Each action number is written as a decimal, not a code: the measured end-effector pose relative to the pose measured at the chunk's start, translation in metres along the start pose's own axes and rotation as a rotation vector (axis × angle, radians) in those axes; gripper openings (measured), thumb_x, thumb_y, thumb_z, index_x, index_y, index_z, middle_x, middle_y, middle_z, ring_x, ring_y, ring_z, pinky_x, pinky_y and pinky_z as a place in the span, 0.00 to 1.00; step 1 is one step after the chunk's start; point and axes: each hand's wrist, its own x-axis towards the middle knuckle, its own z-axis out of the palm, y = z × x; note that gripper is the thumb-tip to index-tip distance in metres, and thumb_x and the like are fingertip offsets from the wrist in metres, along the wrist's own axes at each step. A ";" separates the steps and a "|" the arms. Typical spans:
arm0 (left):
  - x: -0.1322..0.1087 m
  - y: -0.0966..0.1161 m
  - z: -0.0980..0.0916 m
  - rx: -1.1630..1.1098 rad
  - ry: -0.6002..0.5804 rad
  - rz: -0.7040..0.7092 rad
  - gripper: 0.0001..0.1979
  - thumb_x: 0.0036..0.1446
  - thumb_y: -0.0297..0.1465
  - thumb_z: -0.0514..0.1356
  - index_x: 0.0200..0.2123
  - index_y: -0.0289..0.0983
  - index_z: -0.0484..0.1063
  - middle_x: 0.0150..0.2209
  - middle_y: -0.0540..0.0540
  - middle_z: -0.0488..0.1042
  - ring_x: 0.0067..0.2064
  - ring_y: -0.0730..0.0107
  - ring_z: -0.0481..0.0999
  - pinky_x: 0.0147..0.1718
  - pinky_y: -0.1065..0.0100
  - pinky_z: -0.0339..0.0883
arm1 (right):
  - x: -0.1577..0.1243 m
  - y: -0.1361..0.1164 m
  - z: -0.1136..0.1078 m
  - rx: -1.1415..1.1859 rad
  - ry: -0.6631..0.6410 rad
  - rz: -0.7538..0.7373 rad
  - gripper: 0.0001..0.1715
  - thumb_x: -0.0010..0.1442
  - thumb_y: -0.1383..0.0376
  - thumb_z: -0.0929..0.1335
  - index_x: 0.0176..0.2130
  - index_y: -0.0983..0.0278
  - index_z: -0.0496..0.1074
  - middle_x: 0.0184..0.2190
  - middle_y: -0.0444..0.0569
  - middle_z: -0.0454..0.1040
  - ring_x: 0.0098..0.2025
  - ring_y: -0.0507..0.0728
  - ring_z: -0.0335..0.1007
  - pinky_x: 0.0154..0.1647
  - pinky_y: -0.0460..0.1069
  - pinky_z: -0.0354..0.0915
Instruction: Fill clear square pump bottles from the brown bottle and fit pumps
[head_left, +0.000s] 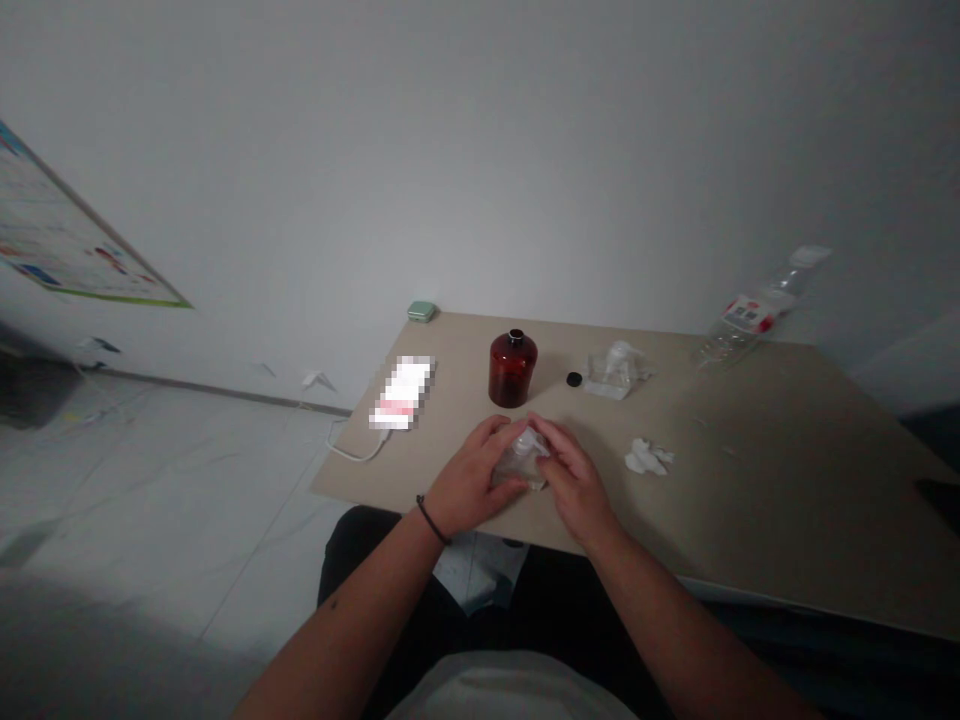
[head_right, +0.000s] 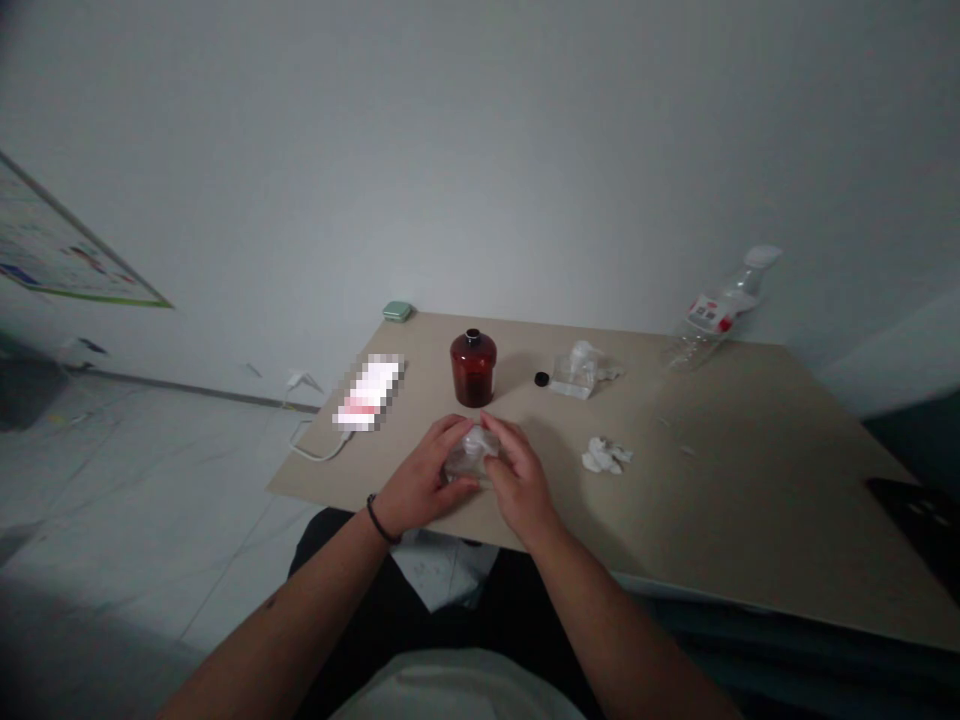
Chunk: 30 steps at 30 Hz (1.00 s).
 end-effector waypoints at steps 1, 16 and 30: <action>0.000 0.000 0.000 -0.001 0.000 -0.002 0.38 0.64 0.37 0.65 0.71 0.46 0.51 0.64 0.36 0.59 0.66 0.49 0.64 0.66 0.42 0.62 | 0.000 -0.001 0.000 -0.010 0.001 -0.011 0.21 0.52 0.64 0.68 0.46 0.54 0.80 0.54 0.48 0.78 0.59 0.62 0.72 0.61 0.59 0.65; 0.000 -0.001 0.000 -0.020 0.004 0.007 0.37 0.64 0.40 0.64 0.71 0.45 0.52 0.64 0.36 0.60 0.65 0.49 0.64 0.65 0.43 0.62 | 0.008 -0.004 -0.012 0.031 -0.060 0.051 0.07 0.54 0.60 0.70 0.33 0.56 0.80 0.51 0.49 0.80 0.55 0.64 0.74 0.59 0.60 0.68; 0.002 0.002 -0.002 -0.033 -0.013 0.004 0.37 0.64 0.41 0.64 0.70 0.45 0.53 0.63 0.36 0.60 0.65 0.49 0.64 0.65 0.43 0.63 | 0.025 -0.008 -0.015 -0.389 -0.147 -0.224 0.11 0.55 0.56 0.74 0.39 0.56 0.79 0.44 0.52 0.75 0.50 0.63 0.71 0.57 0.62 0.68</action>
